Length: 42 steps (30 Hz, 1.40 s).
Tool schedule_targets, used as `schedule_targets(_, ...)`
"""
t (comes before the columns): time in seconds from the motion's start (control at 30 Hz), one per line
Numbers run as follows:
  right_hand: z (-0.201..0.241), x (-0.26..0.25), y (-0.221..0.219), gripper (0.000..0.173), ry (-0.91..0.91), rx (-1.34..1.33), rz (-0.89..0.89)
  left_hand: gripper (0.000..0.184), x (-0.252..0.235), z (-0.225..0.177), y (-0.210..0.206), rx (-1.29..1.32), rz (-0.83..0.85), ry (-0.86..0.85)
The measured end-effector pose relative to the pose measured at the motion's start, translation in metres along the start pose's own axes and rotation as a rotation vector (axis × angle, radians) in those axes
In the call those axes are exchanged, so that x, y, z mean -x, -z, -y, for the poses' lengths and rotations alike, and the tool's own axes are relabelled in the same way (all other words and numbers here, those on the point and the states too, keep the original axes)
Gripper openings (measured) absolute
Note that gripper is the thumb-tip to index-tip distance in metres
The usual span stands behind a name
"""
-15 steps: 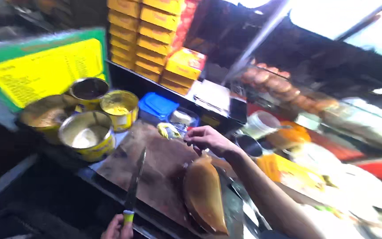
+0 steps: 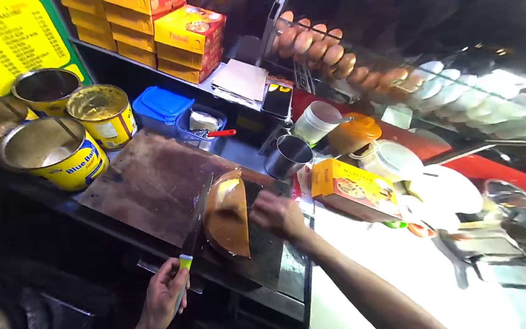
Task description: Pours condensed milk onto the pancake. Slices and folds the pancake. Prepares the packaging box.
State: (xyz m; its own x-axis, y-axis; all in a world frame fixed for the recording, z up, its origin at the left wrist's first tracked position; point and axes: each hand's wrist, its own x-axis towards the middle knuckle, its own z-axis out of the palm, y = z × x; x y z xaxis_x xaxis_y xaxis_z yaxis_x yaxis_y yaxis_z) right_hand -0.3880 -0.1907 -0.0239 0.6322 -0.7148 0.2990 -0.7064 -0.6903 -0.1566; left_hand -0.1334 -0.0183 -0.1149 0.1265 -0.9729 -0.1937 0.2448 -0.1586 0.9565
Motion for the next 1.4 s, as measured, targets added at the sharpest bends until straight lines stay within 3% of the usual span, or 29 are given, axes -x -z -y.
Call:
schedule_targets(0.03,-0.004,0.001,-0.002,0.026,-0.102,-0.027,0.017,0.017,0.006,0.005,-0.003,0.012,-0.008,0.010)
schedule_targets(0.07,-0.004,0.009,-0.009,0.024,-0.088,-0.001,0.009,0.018,0.013,0.009,-0.006,0.023,-0.018,0.023)
schedule_targets(0.13,0.007,0.022,-0.017,0.018,0.114,0.062,-0.086,0.016,0.016,0.009,-0.010,0.025,-0.040,0.026)
schedule_targets(0.17,0.011,0.021,-0.016,0.020,0.128,0.073,-0.120,0.016,0.018,0.010,-0.009,0.021,-0.053,0.025)
schedule_targets(0.27,-0.017,-0.017,-0.004,0.027,-0.240,-0.028,-0.019,0.020,0.021,0.018,-0.011,0.044,-0.102,0.041)
schedule_targets(0.3,-0.029,-0.022,-0.011,0.027,-0.280,-0.022,0.004,0.021,0.024,0.021,-0.012,0.053,-0.110,0.048)
schedule_targets(0.37,-0.019,-0.008,-0.024,0.028,-0.124,0.072,0.022,0.019,0.024,0.019,-0.013,0.056,-0.113,0.034)
schedule_targets(0.43,0.003,0.010,-0.025,0.026,0.078,0.079,-0.091,0.018,0.024,0.019,-0.011,0.043,-0.134,0.010)
schedule_targets(0.57,-0.016,-0.036,-0.018,0.031,-0.233,-0.139,0.041,0.024,0.025,0.027,-0.009,0.079,-0.188,0.029)
schedule_targets(0.6,-0.025,-0.040,-0.029,0.030,-0.176,-0.111,0.025,0.024,0.026,0.029,-0.010,0.079,-0.183,0.044)
schedule_targets(0.7,-0.023,-0.008,-0.035,0.026,0.359,-0.039,-0.073,0.025,0.022,0.029,-0.010,0.025,-0.147,0.027)
schedule_targets(0.73,-0.020,0.007,-0.028,0.028,0.425,-0.073,-0.104,0.025,0.024,0.030,-0.010,0.006,-0.140,0.007)
schedule_targets(0.83,-0.024,0.033,-0.023,0.026,0.231,-0.103,-0.209,0.025,0.025,0.033,-0.013,0.019,-0.154,-0.002)
schedule_targets(0.93,-0.010,0.074,-0.032,0.021,0.328,-0.033,-0.244,0.028,0.026,0.034,-0.019,0.056,-0.169,0.022)
schedule_targets(1.03,-0.007,0.087,-0.030,0.022,0.159,-0.055,-0.313,0.026,0.027,0.038,-0.022,0.070,-0.178,0.021)
schedule_targets(1.1,-0.003,0.099,-0.030,0.021,0.175,-0.015,-0.275,0.025,0.029,0.039,-0.027,0.082,-0.188,0.033)
schedule_targets(1.17,0.010,0.092,-0.024,0.023,0.134,-0.055,-0.220,0.024,0.027,0.037,-0.027,0.082,-0.187,0.033)
schedule_targets(1.23,0.004,0.068,-0.021,0.026,-0.034,-0.101,-0.213,0.022,0.027,0.038,-0.027,0.089,-0.179,0.023)
schedule_targets(1.27,-0.003,0.067,-0.026,0.026,-0.033,-0.080,-0.232,0.021,0.029,0.038,-0.029,0.090,-0.175,0.024)
schedule_targets(1.37,0.003,0.090,-0.028,0.024,0.238,-0.029,-0.211,0.024,0.027,0.032,-0.029,0.088,-0.180,-0.006)
schedule_targets(1.4,0.008,0.090,-0.023,0.023,0.234,-0.051,-0.193,0.026,0.027,0.031,-0.028,0.087,-0.184,-0.017)
